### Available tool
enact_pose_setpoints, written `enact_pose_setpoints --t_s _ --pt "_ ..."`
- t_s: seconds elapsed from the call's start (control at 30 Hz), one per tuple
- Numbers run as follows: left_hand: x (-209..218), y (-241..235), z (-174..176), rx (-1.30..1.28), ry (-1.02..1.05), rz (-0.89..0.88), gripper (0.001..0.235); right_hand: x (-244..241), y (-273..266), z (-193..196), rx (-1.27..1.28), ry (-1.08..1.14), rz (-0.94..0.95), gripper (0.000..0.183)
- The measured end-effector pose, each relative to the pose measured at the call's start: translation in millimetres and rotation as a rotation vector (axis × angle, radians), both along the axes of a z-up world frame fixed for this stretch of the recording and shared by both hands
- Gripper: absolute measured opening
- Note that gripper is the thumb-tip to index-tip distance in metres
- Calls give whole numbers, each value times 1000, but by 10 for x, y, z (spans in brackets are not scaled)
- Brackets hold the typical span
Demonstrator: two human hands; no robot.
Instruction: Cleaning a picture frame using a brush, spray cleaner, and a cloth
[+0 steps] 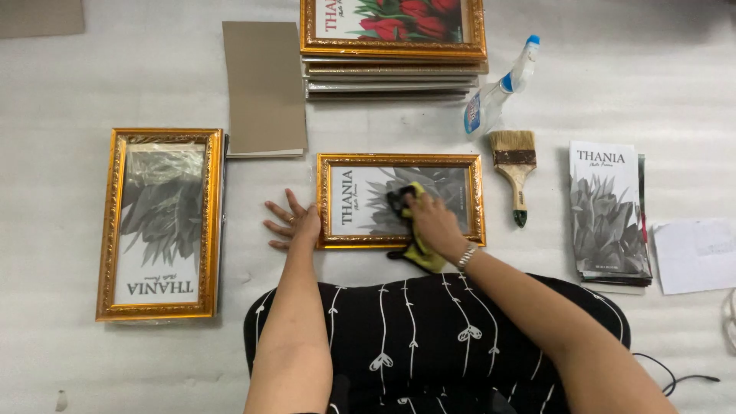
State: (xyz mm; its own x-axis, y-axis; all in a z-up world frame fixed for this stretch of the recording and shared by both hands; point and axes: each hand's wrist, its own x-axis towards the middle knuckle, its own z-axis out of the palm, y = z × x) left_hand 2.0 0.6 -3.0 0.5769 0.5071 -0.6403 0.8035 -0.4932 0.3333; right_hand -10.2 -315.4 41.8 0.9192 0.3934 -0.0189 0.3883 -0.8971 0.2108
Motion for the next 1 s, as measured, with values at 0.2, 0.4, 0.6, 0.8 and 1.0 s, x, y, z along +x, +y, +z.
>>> enact_pose_setpoints --t_s 0.2,0.4,0.6,0.8,1.0 --pt "-38 -2 104 -26 4 5 76 -209 -900 292 -136 170 -204 53" --pt "-17 -27 137 -8 5 12 76 -121 277 387 3 197 -139 47" --pt "-30 -21 75 -4 0 -2 75 -131 1586 927 216 231 3 52" --pt "-11 7 -19 2 0 -11 76 -88 1367 73 306 -53 350 47" --pt "-18 -17 112 -23 -3 7 74 -154 -87 448 173 94 184 31"
